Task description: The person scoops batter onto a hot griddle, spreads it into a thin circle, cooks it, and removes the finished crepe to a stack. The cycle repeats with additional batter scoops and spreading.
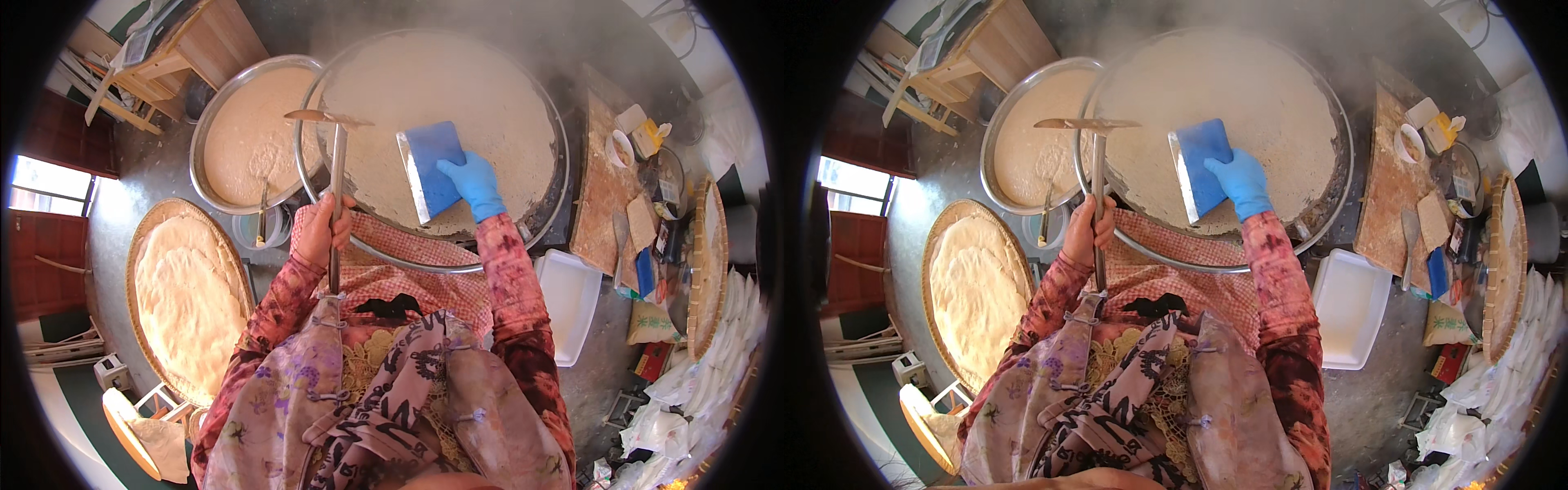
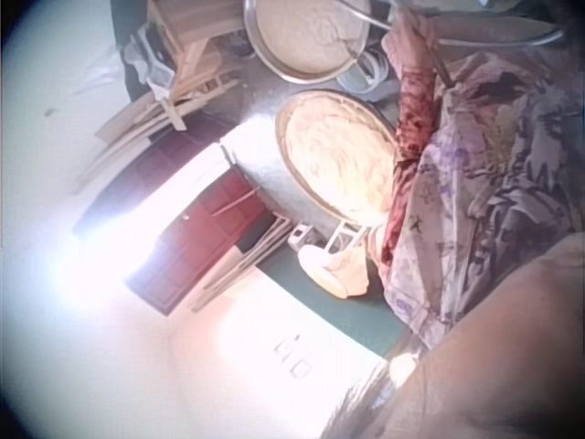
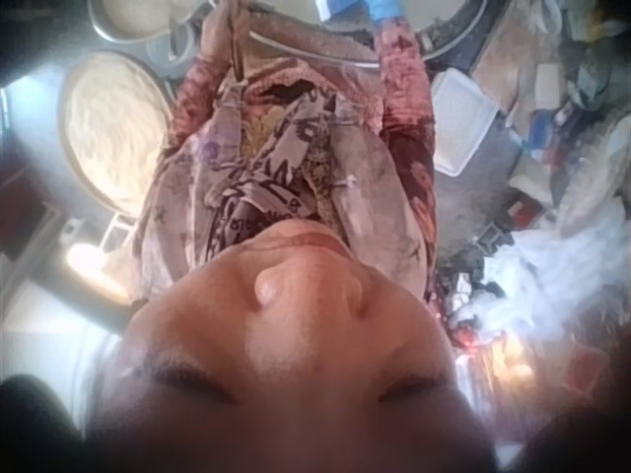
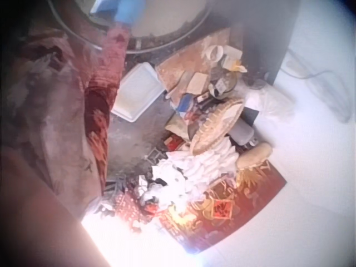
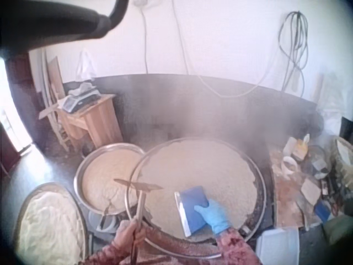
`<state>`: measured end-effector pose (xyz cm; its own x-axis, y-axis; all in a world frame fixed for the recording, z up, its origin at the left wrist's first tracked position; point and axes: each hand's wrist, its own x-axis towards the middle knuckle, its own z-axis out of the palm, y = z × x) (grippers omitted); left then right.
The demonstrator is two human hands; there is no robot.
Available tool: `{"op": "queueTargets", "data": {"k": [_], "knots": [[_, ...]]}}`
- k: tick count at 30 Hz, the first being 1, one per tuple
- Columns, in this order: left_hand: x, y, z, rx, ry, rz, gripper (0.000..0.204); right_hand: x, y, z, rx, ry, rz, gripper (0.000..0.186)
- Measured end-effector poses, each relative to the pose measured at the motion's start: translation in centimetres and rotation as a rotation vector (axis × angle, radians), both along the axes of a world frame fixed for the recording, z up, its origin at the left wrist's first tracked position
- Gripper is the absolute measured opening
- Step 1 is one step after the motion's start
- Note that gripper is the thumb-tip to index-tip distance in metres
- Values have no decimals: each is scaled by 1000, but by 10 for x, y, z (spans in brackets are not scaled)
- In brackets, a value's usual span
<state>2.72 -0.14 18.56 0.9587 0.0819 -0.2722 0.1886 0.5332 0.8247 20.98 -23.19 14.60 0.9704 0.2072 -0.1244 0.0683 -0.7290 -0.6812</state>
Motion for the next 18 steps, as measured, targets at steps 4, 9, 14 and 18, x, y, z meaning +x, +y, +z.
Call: {"op": "queueTargets", "data": {"k": [4,9,14,18], "knots": [[0,9,-7,-34,-13,-56,41,16,-15,-9,-54,18,-124,50],[-3,16,-12,-71,-28,-101,41,24,-111,-17,-45,33,-320,54],[-1,20,-13,-67,26,-210,44,-2,-168,-3,70,-35,-465,50],[2,16,-16,-46,35,-266,46,-45,-142,20,662,212,-417,40]]}}
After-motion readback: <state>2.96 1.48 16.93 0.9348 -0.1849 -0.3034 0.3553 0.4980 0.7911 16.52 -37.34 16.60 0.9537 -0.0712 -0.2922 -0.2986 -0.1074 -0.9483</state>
